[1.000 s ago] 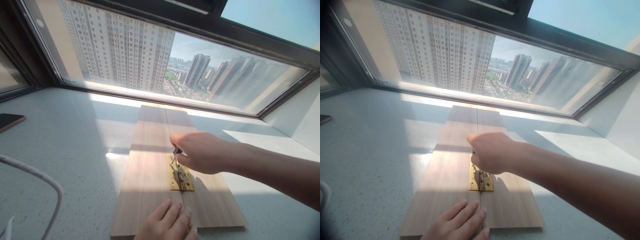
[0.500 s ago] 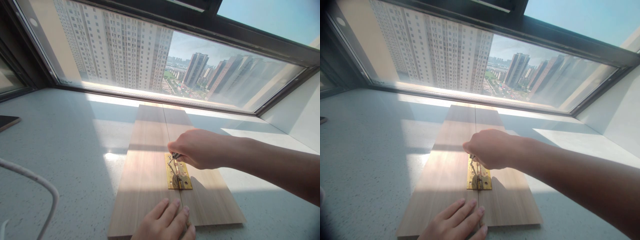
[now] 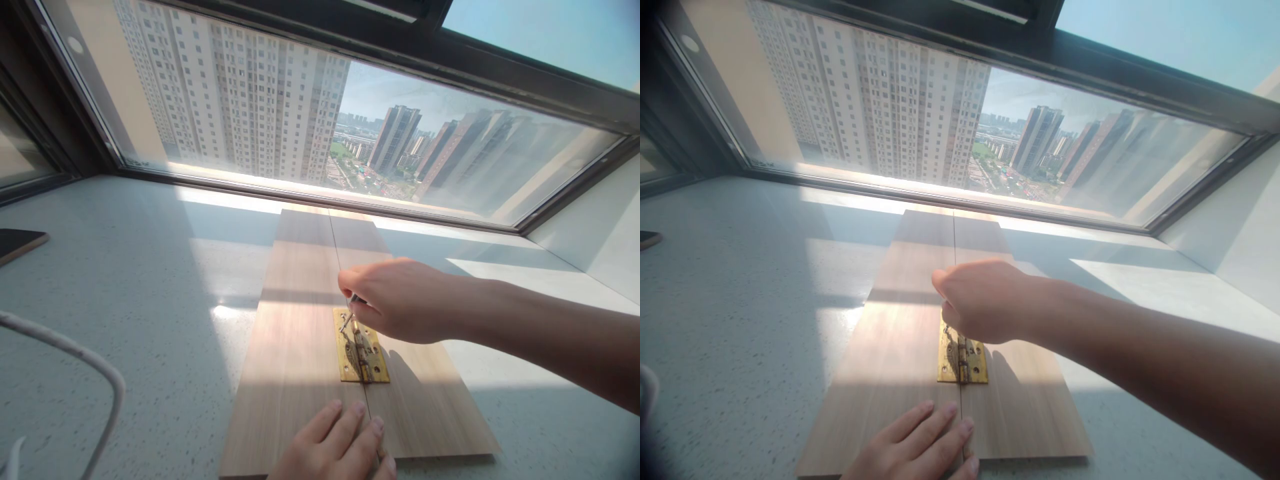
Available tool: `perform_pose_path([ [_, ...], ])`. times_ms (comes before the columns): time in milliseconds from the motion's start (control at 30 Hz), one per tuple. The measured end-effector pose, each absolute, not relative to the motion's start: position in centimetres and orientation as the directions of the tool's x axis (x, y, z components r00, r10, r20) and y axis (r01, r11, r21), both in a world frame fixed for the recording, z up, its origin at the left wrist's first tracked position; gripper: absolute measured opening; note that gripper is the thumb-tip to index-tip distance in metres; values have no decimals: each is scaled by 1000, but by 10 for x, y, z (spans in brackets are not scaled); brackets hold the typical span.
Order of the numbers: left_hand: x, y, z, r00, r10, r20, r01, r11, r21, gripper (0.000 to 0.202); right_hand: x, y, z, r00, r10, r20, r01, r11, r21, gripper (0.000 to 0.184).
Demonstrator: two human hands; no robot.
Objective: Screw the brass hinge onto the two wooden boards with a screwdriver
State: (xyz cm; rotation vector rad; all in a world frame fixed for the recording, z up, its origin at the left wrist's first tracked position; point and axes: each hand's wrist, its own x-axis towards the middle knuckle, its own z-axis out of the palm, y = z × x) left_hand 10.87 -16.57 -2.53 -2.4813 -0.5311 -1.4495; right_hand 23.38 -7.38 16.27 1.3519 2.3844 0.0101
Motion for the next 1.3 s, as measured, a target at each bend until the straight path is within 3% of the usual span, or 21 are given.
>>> perform_pose_path([
  [233,109,-166,-24,444,199,874,412,-911,-2,14,240,-70,161,-585,738,-338,728,661,184,21],
  [333,109,-165,-24,431,198,881,419,-908,0,15,241,-71,158,-600,717,-354,724,675,142,14],
  [533,110,-166,-25,423,209,882,423,-906,11,14,240,-73,157,-538,742,-400,752,637,169,6],
  [800,109,-166,-25,435,207,876,414,-910,10,15,230,-74,155,-437,818,-373,826,529,193,27],
  [967,107,-165,-23,449,202,870,405,-914,3,16,218,-73,151,-287,907,-309,865,384,324,37],
  [1200,110,-165,-22,396,192,898,423,-906,7,16,237,-73,157,-519,782,-344,699,620,356,4],
  [1300,110,-165,-22,400,197,895,423,-906,10,16,238,-75,157,-598,699,-393,569,715,405,19],
])
